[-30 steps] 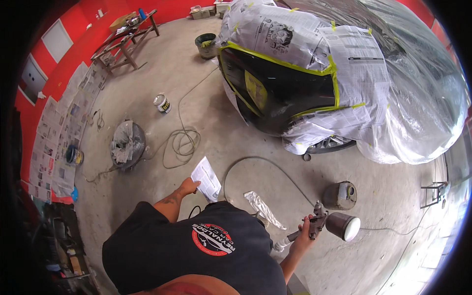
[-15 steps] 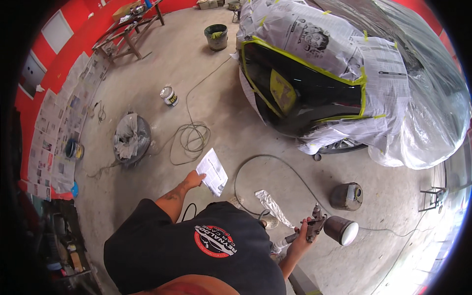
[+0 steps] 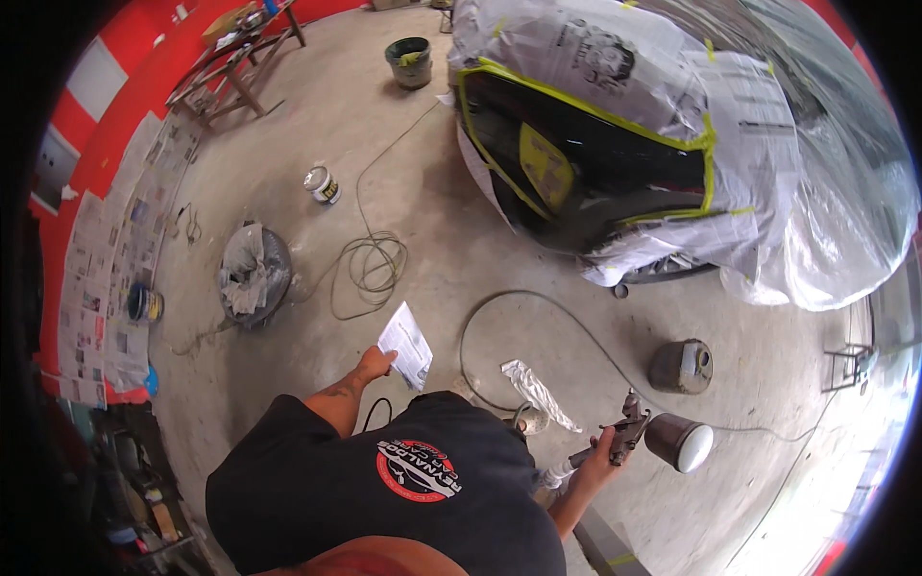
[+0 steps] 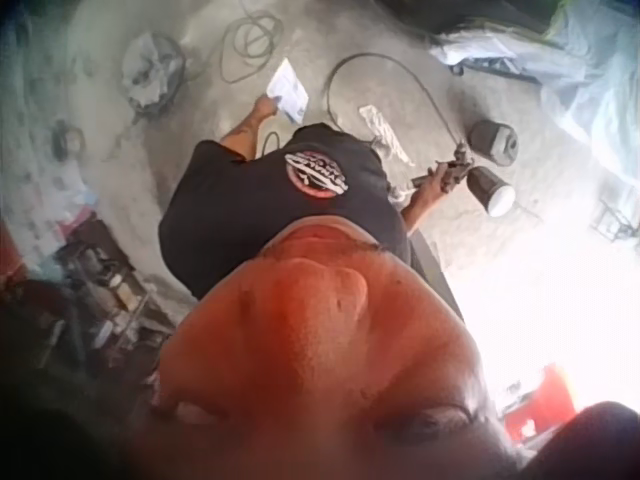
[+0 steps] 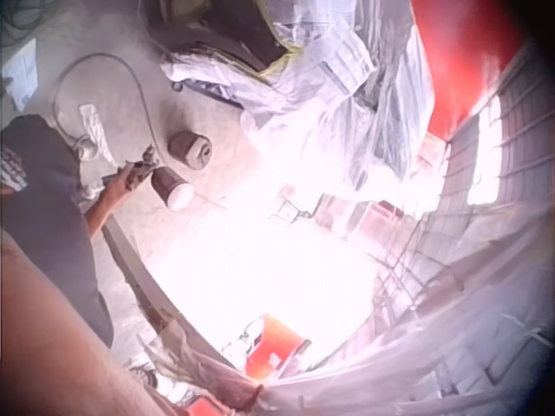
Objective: Painting a car bumper using a spray gun.
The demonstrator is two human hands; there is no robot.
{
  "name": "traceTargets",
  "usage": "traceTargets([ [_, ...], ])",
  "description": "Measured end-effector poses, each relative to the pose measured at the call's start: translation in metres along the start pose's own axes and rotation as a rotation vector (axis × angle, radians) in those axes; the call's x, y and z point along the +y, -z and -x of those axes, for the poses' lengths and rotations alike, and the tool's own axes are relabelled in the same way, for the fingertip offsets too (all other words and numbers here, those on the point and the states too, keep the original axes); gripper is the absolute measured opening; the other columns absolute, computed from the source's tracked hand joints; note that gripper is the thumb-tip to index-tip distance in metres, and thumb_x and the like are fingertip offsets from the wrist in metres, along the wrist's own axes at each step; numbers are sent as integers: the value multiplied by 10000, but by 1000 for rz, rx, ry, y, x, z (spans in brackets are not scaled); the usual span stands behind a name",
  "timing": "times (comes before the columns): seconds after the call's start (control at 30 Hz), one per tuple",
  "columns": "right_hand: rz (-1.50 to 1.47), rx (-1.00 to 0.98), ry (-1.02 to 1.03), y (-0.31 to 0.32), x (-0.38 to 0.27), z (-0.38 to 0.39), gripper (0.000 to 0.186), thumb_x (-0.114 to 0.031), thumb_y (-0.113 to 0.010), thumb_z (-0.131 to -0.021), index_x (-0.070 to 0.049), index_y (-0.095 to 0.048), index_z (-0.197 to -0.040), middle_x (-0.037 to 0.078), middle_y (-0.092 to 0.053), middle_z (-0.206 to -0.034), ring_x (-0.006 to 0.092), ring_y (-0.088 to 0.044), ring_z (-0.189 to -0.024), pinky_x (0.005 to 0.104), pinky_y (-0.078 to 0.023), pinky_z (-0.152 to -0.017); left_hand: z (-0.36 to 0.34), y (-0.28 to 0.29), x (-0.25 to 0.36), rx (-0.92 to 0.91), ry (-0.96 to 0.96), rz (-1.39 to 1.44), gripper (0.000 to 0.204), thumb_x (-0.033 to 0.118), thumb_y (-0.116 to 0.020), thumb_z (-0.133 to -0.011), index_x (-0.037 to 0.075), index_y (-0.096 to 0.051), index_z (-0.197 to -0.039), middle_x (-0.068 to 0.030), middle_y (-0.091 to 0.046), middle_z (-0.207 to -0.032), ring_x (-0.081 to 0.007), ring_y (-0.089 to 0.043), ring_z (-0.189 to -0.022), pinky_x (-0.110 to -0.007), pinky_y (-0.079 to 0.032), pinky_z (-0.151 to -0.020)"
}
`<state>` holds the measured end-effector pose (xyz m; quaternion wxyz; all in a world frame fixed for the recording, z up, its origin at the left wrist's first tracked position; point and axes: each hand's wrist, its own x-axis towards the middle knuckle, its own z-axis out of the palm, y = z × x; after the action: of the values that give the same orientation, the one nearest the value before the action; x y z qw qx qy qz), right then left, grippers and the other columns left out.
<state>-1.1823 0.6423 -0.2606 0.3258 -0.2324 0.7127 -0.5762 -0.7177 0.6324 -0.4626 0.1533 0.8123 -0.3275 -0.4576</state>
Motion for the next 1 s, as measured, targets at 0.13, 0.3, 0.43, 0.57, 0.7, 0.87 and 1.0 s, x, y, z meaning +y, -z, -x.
traceTargets([
  [0.13,-2,125,-47,37,-2,-19,407,-172,-652,-899,-43,-515,-1260,64,-588,-1147,160,-582,-956,328,-516,-705,-16,-32,43,-74,-75,-183,387,314,-607,-874,-40,-650,-724,-132,-634,-601,-228,-638,-551,-363,-501,-573],
  [0.3,-87,220,-67,88,-14,-53,274,-109,-684,-859,-25,-581,-1099,39,-599,-933,118,-581,-788,272,-520,-631,-31,-79,100,-142,-97,-95,301,260,-599,-897,-31,-635,-829,-62,-578,-554,-169,-570,-455,-316,-422,-419],
  [0.43,-142,358,-54,114,-27,-79,238,-102,-692,-850,-17,-586,-1044,23,-597,-870,103,-574,-711,272,-519,-615,-39,-126,194,-255,-150,-191,280,251,-564,-927,-19,-624,-972,-59,-605,-627,-149,-565,-456,-287,-383,-389],
  [0.57,-68,477,-95,137,-35,-100,232,-102,-702,-845,-21,-580,-1025,17,-597,-862,94,-561,-694,258,-494,-611,-65,-204,245,-381,-215,-279,319,259,-564,-935,-53,-619,-972,-73,-612,-648,-150,-568,-476,-290,-400,-409],
  [0.7,24,491,-77,149,-33,-127,311,-172,-737,-840,-9,-548,-1026,18,-538,-919,104,-516,-799,245,-433,-694,-82,-277,315,-436,-245,-353,349,264,-564,-940,-81,-613,-955,-78,-611,-648,-152,-566,-476,-293,-412,-413],
  [0.87,79,576,-42,167,-30,-160,305,-116,-700,-852,-8,-588,-1114,-12,-572,-793,73,-525,-684,230,-436,-611,-79,-371,384,-533,-399,-417,361,260,-558,-944,-96,-618,-928,-90,-626,-640,-169,-581,-491,-312,-462,-478],
  [1.0,29,578,-222,186,-37,-203,390,-96,-680,-861,8,-561,-1218,1,-610,-880,80,-543,-774,241,-451,-687,-76,-434,448,-603,-427,-607,354,242,-559,-942,-107,-620,-934,-105,-636,-647,-176,-592,-500,-326,-479,-510],
])
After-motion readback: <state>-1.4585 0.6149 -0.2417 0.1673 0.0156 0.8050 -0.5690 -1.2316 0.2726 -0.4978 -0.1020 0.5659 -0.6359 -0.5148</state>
